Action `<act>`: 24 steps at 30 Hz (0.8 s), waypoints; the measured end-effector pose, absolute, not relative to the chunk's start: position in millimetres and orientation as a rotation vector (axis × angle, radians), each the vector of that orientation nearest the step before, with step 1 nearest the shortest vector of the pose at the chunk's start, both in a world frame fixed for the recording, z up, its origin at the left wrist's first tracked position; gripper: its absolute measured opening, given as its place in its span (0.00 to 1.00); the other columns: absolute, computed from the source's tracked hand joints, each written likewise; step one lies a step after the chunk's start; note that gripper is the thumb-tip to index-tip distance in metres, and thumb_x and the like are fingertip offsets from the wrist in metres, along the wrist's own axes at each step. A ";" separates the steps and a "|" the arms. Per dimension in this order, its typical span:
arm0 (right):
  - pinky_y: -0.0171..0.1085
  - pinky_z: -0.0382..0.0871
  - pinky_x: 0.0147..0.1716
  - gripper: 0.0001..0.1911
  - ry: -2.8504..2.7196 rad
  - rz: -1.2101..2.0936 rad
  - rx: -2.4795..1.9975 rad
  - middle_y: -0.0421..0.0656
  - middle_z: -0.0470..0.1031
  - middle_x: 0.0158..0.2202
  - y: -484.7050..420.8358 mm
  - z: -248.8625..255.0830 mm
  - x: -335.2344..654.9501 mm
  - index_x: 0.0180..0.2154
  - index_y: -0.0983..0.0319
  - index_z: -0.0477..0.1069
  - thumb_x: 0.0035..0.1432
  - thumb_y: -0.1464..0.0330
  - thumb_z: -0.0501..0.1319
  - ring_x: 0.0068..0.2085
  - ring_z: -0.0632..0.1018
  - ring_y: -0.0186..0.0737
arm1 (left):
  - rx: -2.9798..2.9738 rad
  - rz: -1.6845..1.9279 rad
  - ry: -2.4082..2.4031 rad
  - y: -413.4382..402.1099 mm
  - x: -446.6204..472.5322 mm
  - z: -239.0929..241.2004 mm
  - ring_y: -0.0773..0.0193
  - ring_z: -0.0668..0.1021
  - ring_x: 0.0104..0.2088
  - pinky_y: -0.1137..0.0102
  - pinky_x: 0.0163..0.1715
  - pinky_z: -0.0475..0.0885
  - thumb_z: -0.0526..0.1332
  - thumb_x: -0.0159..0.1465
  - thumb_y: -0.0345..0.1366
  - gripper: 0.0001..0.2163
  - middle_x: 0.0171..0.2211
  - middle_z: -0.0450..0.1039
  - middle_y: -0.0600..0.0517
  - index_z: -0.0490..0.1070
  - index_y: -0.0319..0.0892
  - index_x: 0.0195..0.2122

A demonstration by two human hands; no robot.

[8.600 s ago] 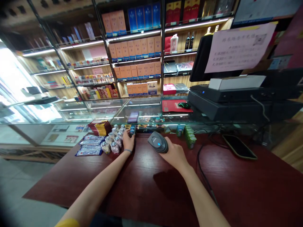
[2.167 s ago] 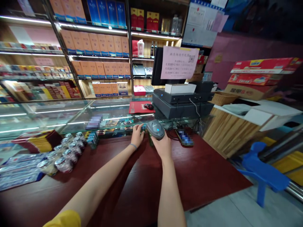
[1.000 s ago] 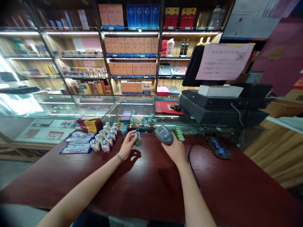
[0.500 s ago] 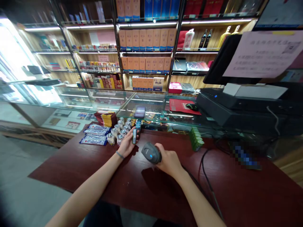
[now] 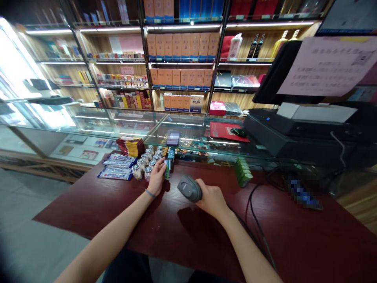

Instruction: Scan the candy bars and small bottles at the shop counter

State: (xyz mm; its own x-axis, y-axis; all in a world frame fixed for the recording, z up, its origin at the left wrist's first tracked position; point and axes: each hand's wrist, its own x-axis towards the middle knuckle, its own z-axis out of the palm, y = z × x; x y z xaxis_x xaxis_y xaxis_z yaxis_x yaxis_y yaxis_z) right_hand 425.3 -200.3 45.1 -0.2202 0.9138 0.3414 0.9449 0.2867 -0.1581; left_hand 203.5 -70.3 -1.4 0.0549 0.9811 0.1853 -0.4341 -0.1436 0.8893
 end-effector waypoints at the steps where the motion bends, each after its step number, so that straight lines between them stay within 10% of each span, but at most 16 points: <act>1: 0.36 0.62 0.26 0.21 -2.175 -0.126 -1.686 0.41 0.82 0.31 -199.7 44.6 427.0 0.47 0.57 0.64 0.49 0.69 0.63 0.31 0.83 0.49 | 1.132 1.490 0.788 -71.6 203.7 -2.4 0.64 0.78 0.43 0.69 0.45 0.73 0.65 0.62 0.41 0.23 0.46 0.76 0.48 0.67 0.45 0.58; 24: 0.37 0.63 0.27 0.18 -2.012 -0.139 -1.658 0.40 0.82 0.30 -199.5 43.6 442.5 0.46 0.56 0.65 0.53 0.63 0.63 0.33 0.84 0.53 | 1.895 1.549 1.191 -37.7 207.9 -28.3 0.56 0.74 0.54 0.57 0.59 0.66 0.56 0.65 0.28 0.13 0.50 0.74 0.45 0.71 0.43 0.50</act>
State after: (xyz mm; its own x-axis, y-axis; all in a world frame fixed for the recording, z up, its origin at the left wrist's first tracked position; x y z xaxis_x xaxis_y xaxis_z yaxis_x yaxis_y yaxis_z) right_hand 442.5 -199.5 43.6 -0.1110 0.8846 0.4530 0.9385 0.2433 -0.2451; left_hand 207.9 -37.7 -28.3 0.0142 0.8147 0.5797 0.3507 -0.5470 0.7602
